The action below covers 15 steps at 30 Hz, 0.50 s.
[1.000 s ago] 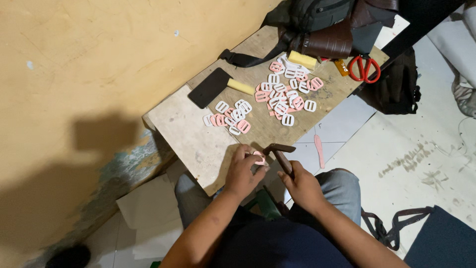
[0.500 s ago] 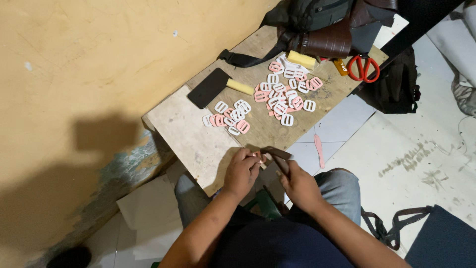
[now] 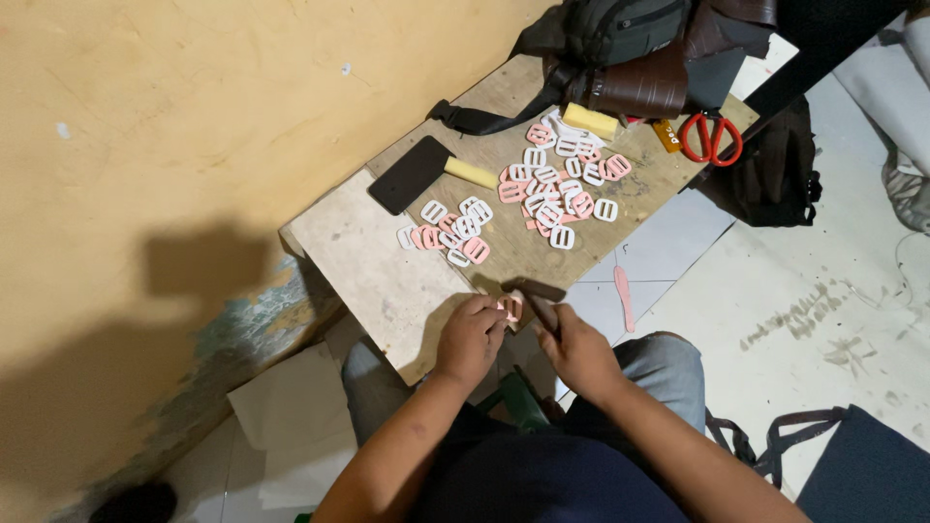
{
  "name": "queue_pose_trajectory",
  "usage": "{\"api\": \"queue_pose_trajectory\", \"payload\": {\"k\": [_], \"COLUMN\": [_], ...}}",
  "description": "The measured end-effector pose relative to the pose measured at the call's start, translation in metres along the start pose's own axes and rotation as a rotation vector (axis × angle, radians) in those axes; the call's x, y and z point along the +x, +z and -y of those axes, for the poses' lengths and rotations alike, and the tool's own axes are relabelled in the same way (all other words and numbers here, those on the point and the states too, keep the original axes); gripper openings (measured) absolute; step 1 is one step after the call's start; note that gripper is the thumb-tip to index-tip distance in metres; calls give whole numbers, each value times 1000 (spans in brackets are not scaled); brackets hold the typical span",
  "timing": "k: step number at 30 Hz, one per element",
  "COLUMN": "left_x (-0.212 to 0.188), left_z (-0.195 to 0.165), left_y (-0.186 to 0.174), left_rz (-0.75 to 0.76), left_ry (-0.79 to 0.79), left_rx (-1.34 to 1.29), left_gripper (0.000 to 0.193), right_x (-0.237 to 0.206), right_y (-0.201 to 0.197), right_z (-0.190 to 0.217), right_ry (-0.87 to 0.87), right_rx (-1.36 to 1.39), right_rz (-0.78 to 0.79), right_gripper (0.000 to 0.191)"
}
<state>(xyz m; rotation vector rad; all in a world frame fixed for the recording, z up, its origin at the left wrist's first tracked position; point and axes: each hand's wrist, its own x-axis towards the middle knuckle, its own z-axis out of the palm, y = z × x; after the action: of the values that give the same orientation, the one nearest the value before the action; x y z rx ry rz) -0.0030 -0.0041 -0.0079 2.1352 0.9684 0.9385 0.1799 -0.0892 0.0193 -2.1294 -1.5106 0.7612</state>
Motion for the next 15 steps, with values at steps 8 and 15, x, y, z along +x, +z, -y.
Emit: {"api": "queue_pose_trajectory", "payload": {"k": [8, 15], "left_x": [-1, 3], "left_z": [3, 1], "left_y": [0, -10], "left_rz": [59, 223], "left_ry": [2, 85], "left_rx": [5, 139], "left_gripper": [11, 22], "right_x": [-16, -22], "right_y": [2, -1], "right_z": [-5, -7], "right_ry": [33, 148], "right_rx": [51, 321], "right_rz": [55, -30], "right_gripper": [34, 30]}}
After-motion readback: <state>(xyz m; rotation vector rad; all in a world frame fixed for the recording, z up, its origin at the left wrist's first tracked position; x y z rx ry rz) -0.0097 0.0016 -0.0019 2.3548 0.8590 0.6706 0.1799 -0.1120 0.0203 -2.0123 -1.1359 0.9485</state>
